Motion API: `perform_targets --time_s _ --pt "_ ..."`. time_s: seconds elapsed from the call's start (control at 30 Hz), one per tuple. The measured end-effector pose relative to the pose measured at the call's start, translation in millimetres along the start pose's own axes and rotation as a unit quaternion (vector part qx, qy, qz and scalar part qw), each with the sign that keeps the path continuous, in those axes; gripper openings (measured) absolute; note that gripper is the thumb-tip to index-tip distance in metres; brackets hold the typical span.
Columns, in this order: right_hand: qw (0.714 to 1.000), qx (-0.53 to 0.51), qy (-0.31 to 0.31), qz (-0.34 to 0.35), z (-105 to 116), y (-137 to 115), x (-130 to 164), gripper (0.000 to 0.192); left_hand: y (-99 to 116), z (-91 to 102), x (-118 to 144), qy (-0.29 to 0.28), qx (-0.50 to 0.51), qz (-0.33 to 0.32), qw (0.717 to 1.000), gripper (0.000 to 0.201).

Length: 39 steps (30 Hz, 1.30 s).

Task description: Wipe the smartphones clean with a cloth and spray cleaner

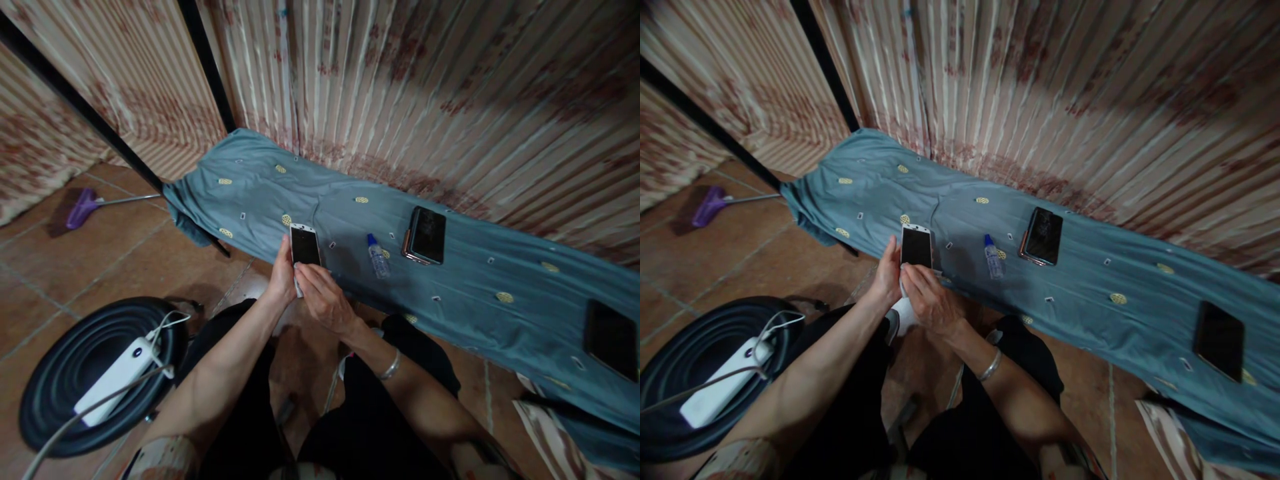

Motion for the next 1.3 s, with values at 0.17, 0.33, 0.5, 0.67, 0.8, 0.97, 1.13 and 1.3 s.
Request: perform_targets --time_s 0.17,0.33,0.5,0.67,0.8,0.97,1.13,1.3 --pt "1.000 -0.009 0.002 0.002 4 -1 -2 0.043 0 5.1 -3 -0.021 -0.025 -0.044 0.999 0.045" --pt "1.000 -0.021 -0.007 -0.010 8 7 -2 0.043 7 6.1 -6 -0.028 -0.018 -0.040 0.999 0.048" --pt "0.988 -0.111 0.006 -0.104 14 22 2 0.037 18 -1.4 1 -0.004 -0.020 -0.021 1.000 0.053" --pt "0.854 -0.352 0.046 -0.381 13 37 3 0.025 18 -4.9 5 -0.002 -0.027 -0.012 1.000 0.050" --pt "0.647 -0.557 0.042 -0.520 9 41 -1 0.027 4 0.2 1 -0.022 -0.055 -0.030 0.998 0.039" --pt "0.541 -0.618 0.029 -0.570 13 38 -6 0.029 -6 10.6 -7 -0.053 -0.156 -0.175 0.971 0.050" --pt "0.547 -0.618 0.032 -0.564 18 37 -8 0.029 -9 19.6 -14 -0.084 -0.288 -0.222 0.928 0.060" --pt "0.577 -0.588 0.045 -0.565 18 39 -7 0.031 -21 17.9 -6 -0.112 -0.303 -0.183 0.929 0.053"
Point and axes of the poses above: each hand's wrist, its own x-axis away from the middle knuckle, its own z-axis out of the back of the hand, y = z × x, the point moved 1 cm from there along -x, towards the middle knuckle, and after that the axes turned 7 degrees about -z, right-handed, at the moved point
